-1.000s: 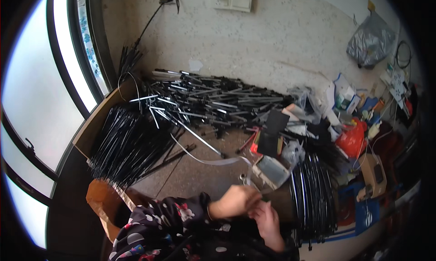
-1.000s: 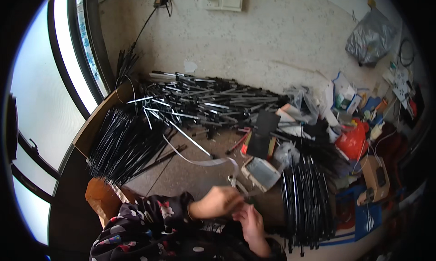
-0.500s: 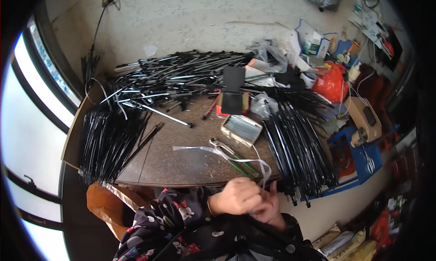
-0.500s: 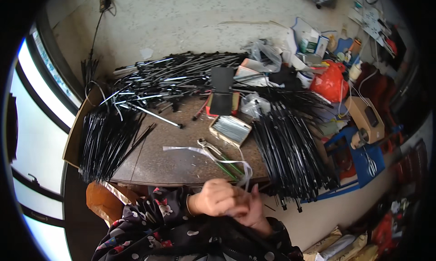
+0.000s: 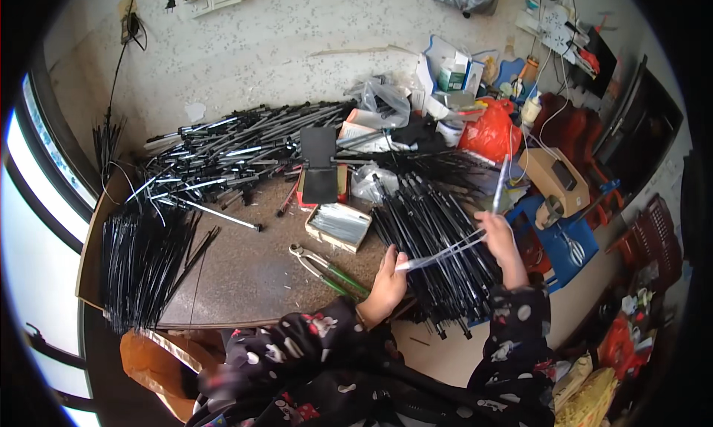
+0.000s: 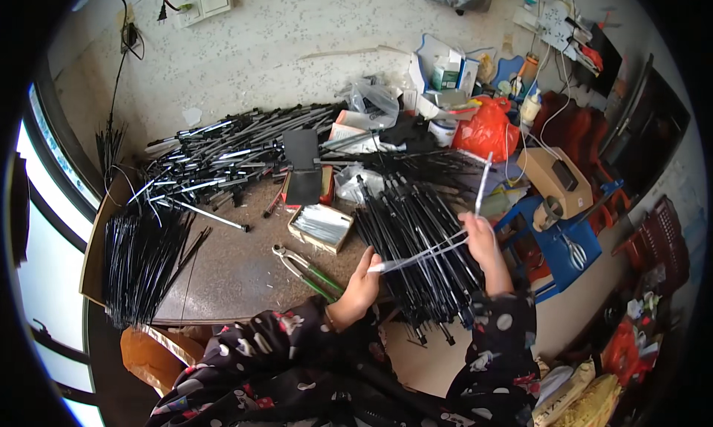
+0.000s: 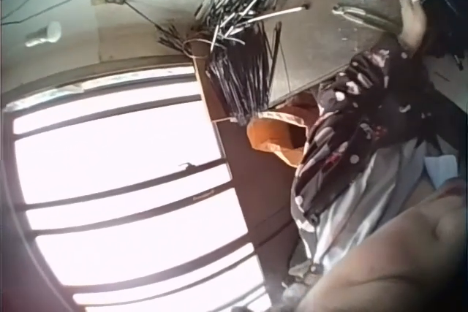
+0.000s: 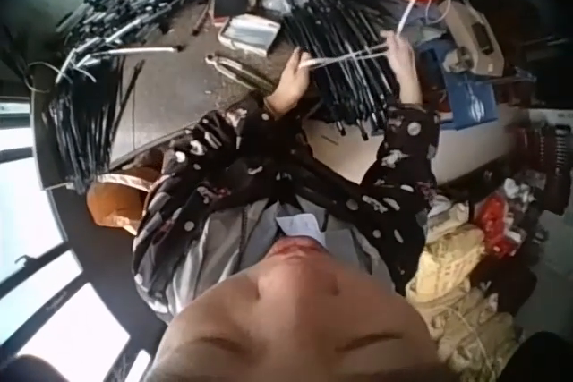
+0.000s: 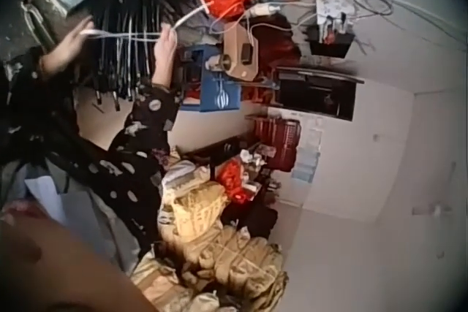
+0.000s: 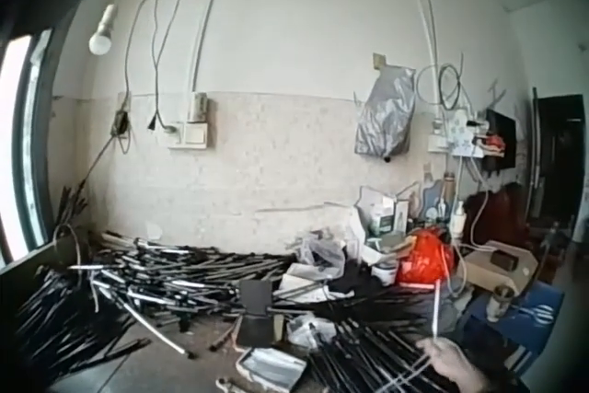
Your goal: Manually attaching plastic fittings to black cables and bundling them at a workbench.
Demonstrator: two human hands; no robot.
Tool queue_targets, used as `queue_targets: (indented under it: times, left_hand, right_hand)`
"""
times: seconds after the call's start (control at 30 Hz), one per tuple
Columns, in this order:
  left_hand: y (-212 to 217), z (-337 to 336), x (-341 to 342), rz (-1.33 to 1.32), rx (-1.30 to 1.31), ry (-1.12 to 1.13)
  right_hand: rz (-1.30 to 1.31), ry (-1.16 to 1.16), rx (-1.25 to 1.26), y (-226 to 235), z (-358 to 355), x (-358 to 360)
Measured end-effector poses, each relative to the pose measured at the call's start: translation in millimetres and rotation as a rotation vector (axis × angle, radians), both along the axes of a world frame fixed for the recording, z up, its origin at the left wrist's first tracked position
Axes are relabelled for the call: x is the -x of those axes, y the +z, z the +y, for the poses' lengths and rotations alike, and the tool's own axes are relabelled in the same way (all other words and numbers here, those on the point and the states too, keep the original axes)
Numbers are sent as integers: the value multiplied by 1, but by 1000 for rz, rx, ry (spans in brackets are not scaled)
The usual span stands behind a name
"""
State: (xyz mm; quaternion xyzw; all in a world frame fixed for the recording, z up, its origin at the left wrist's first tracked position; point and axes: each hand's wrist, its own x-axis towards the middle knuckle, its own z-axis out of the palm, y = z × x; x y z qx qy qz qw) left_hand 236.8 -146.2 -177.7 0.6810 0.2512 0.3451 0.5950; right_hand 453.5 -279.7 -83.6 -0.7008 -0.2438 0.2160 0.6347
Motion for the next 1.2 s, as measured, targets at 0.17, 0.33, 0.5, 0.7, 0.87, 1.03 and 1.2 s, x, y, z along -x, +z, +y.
queue_targets:
  times: [0.17, 0.33, 0.5, 0.7, 0.87, 1.03, 1.2]
  left_hand:
    - [2, 11, -38, 106, 233, 166]
    - [9, 21, -43, 129, 716, -39]
    - [10, 28, -15, 1, 983, -144]
    - [81, 36, 42, -110, 957, -251]
    - [154, 85, 104, -272, 233, -38]
    - [167, 150, 164, -270, -48, 0]
    - [166, 191, 204, -445, -234, -77]
  right_hand:
    - [-512, -57, 451, -93, -4, -58]
    - [-77, -50, 473, -112, 8, -23]
    - [246, 22, -23, -74, 2, 92]
    - [443, -25, -159, -19, 47, 135]
    - [235, -18, -363, 1, 125, 144]
    - [-30, 373, -788, 24, 210, 196]
    - [-726, 385, -476, 17, 269, 244]
